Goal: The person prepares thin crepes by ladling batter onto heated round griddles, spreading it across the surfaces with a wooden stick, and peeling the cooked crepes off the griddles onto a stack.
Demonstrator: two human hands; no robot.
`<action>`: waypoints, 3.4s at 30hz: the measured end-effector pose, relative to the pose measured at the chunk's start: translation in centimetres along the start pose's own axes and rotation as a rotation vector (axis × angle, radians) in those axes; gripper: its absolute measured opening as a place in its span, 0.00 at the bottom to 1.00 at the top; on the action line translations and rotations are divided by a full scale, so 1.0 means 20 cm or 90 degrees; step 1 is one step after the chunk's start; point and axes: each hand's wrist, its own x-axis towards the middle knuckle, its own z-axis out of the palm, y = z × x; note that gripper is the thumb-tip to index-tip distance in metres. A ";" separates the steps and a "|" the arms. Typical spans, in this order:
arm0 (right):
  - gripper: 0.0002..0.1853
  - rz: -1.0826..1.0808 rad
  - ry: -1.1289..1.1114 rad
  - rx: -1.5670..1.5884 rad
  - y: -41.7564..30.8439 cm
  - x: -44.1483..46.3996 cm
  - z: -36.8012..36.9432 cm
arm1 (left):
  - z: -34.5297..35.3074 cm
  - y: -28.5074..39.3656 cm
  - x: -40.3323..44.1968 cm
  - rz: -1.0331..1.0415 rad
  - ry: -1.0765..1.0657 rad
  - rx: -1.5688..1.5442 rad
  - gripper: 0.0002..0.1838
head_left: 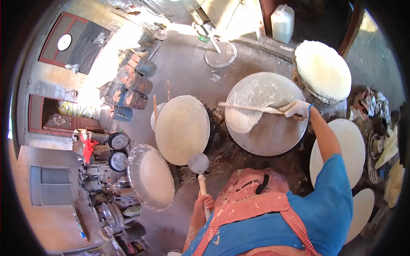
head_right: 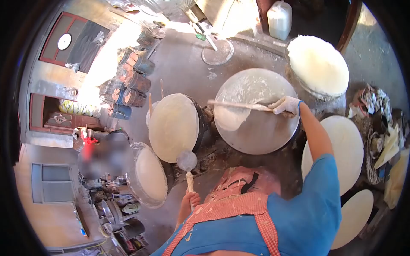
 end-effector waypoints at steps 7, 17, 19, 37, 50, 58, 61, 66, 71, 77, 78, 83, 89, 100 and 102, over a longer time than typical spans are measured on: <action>0.23 0.051 -0.037 -0.013 0.20 -0.33 -0.05 | -0.04 -0.04 -0.01 0.004 -0.020 -0.009 0.27; 0.19 -0.099 -0.116 -0.067 0.33 -0.13 -0.03 | -0.11 0.11 -0.11 -0.047 0.005 0.071 0.33; 0.18 -0.373 -0.254 -0.447 0.65 -0.38 -0.16 | -0.17 0.17 -0.09 -0.058 -0.013 0.060 0.34; 0.20 0.118 0.897 -0.300 0.77 -0.07 1.98 | -0.35 0.75 -0.17 -0.245 -0.195 0.365 0.32; 0.16 0.013 0.871 -0.250 0.77 -0.16 1.75 | -0.60 0.70 -0.28 -0.285 -0.354 0.160 0.29; 0.16 -0.148 0.807 -0.279 0.64 -0.16 1.62 | -0.54 0.43 -0.21 -0.323 -0.364 0.065 0.27; 0.15 -0.130 0.811 -0.233 0.86 -0.29 1.69 | -0.42 0.42 -0.16 -0.350 -0.367 0.083 0.27; 0.17 -0.045 0.925 -0.172 0.82 -0.37 1.18 | -0.40 0.36 -0.19 -0.358 -0.287 0.131 0.26; 0.16 -0.062 0.723 -0.352 0.89 -0.36 1.53 | -0.38 0.22 -0.17 -0.388 -0.216 0.156 0.26; 0.20 -0.092 0.842 -0.062 0.82 -0.25 0.92 | -0.19 0.12 -0.01 -0.363 -0.217 0.207 0.27; 0.21 -0.074 0.849 -0.061 0.60 -0.26 0.82 | -0.17 0.10 0.00 -0.352 -0.217 0.225 0.27; 0.18 -0.435 0.760 0.015 1.15 0.42 0.22 | -0.18 0.17 -0.04 -0.243 -0.294 0.403 0.17; 0.19 -0.285 0.762 -0.061 0.65 0.03 1.17 | -0.12 0.30 0.00 -0.366 -0.105 0.196 0.06; 0.21 -0.276 0.682 0.328 0.81 -0.12 1.50 | -0.12 0.49 -0.01 -0.495 -0.171 -0.037 0.13; 0.23 -0.243 0.821 0.140 0.87 -0.22 1.34 | -0.06 0.46 -0.03 -0.469 -0.207 -0.018 0.16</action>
